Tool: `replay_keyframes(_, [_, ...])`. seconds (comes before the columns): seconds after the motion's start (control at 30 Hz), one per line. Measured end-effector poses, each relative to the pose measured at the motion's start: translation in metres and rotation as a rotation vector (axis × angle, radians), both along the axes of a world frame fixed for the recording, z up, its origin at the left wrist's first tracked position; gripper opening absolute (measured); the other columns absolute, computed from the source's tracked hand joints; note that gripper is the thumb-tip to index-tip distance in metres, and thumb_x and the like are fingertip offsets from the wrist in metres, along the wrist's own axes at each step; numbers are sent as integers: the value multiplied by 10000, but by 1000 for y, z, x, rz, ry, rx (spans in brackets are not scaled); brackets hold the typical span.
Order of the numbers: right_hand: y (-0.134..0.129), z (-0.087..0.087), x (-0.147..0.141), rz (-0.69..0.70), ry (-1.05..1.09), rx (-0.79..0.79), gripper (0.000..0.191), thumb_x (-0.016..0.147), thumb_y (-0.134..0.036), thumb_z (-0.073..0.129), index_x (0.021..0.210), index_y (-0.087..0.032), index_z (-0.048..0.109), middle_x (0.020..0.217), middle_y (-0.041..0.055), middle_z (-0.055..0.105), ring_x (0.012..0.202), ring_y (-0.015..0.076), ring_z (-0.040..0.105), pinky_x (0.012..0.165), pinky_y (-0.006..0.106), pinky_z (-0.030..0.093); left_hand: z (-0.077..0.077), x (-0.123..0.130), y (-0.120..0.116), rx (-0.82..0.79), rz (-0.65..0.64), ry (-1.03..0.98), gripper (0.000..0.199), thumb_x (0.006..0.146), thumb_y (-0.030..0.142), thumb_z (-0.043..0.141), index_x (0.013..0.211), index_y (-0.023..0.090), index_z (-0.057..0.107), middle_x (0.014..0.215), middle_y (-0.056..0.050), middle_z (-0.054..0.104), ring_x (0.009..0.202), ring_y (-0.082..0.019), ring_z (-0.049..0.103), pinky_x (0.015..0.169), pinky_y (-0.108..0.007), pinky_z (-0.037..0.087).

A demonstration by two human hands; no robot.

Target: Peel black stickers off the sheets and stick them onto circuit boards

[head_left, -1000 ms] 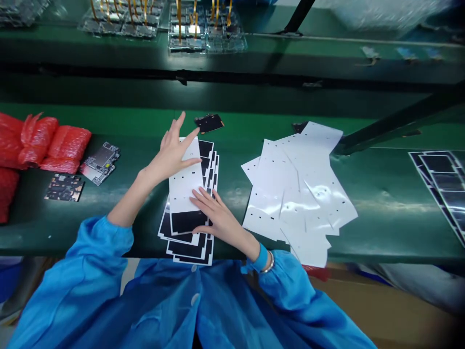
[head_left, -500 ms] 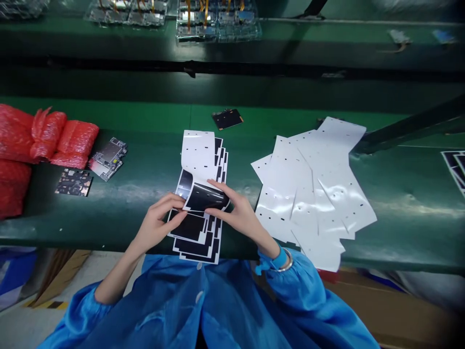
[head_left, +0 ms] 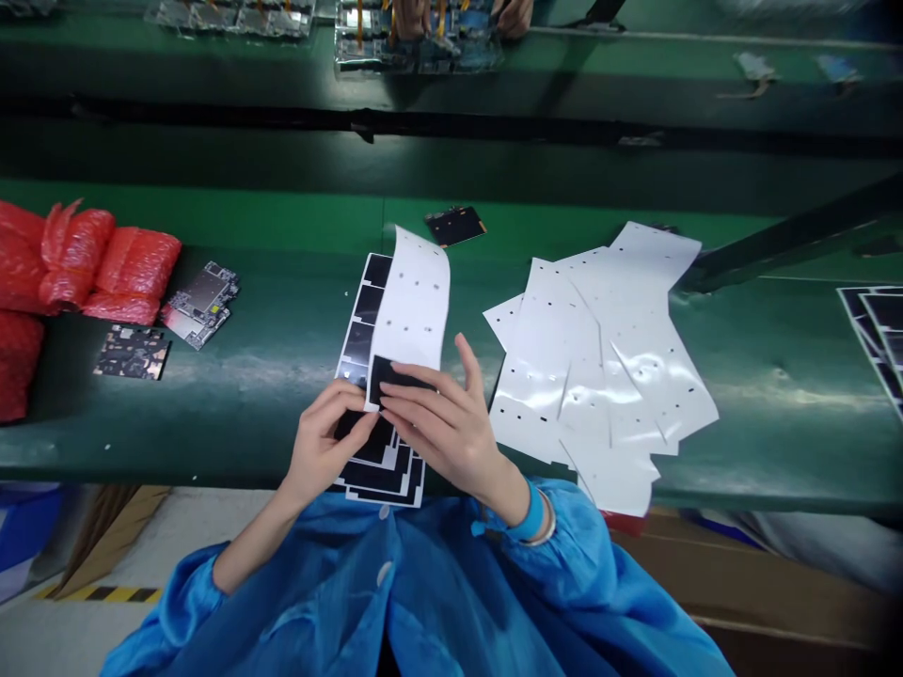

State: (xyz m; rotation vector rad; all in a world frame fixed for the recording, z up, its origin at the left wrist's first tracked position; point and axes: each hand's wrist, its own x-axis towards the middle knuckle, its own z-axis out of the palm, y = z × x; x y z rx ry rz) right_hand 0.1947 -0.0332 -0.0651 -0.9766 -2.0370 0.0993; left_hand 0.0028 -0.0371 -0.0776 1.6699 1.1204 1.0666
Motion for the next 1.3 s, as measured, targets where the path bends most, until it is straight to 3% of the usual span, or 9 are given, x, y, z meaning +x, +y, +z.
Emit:
replay_keyframes(0.27, [-3,2,7,84,52,-232,142,956,-180,623,962,-265,737,924,-25,824,891,174,781,1229,623,331,0,4,-3,86,-42,56,106,926,96,623,902,197,642,875,3,614,791,-96,606,716,-194,492])
replay_keyframes(0.57, [-6,-6,-4,-40,93,-320,146,910,-140,590,823,-237,655,812,-15,775,784,165,739,1179,572,408,2,14,-6,42,0,66,141,888,81,612,801,191,598,837,18,579,754,-95,573,693,-201,456])
replay_keyframes(0.73, [14,-5,30,-136,418,-615,85,840,-189,641,772,-232,668,786,-17,752,772,168,728,967,443,580,-3,0,-18,-119,134,-9,240,907,186,594,689,185,492,793,8,515,750,-127,535,664,-235,427])
replay_keyframes(0.87, [21,4,65,-354,677,-661,64,820,-276,707,773,-232,704,734,-9,724,692,162,691,640,299,580,-14,-21,-38,-185,179,313,245,897,334,608,722,190,513,839,-22,525,818,-189,554,765,-335,470])
replay_keyframes(0.93, [16,11,64,-401,672,-619,51,832,-261,716,789,-235,709,732,-12,717,688,156,686,636,291,579,-16,-23,-44,-127,244,575,313,832,453,697,970,178,636,1029,-95,548,998,-291,561,888,-477,472])
replay_keyframes(1.03, [5,19,40,-214,540,-616,76,884,-209,669,850,-241,729,840,9,771,801,177,739,754,337,627,-12,-14,-38,-13,235,698,628,851,509,697,1373,195,545,1220,-162,473,1159,-363,505,986,-598,438])
replay_keyframes(1.13, [1,17,17,119,458,-625,124,934,-217,641,960,-242,760,1025,46,801,982,201,759,900,397,634,-2,-3,-22,-13,5,512,484,943,438,609,1388,254,552,1242,-136,459,1191,-308,509,1028,-529,490])
replay_keyframes(1.2, [3,11,13,151,525,-635,145,947,-252,648,1046,-253,754,1122,60,787,1084,207,738,968,417,616,4,-2,-14,-54,-92,378,398,959,417,594,1331,277,609,1270,-128,458,1243,-300,491,1012,-464,540])
replay_keyframes(1.3, [11,-5,21,43,712,-717,266,895,-337,721,1152,-266,705,1150,68,765,1075,209,734,926,390,627,12,-5,-13,-79,-166,304,370,966,425,583,1311,305,644,1326,-126,479,1313,-316,452,989,-428,573])
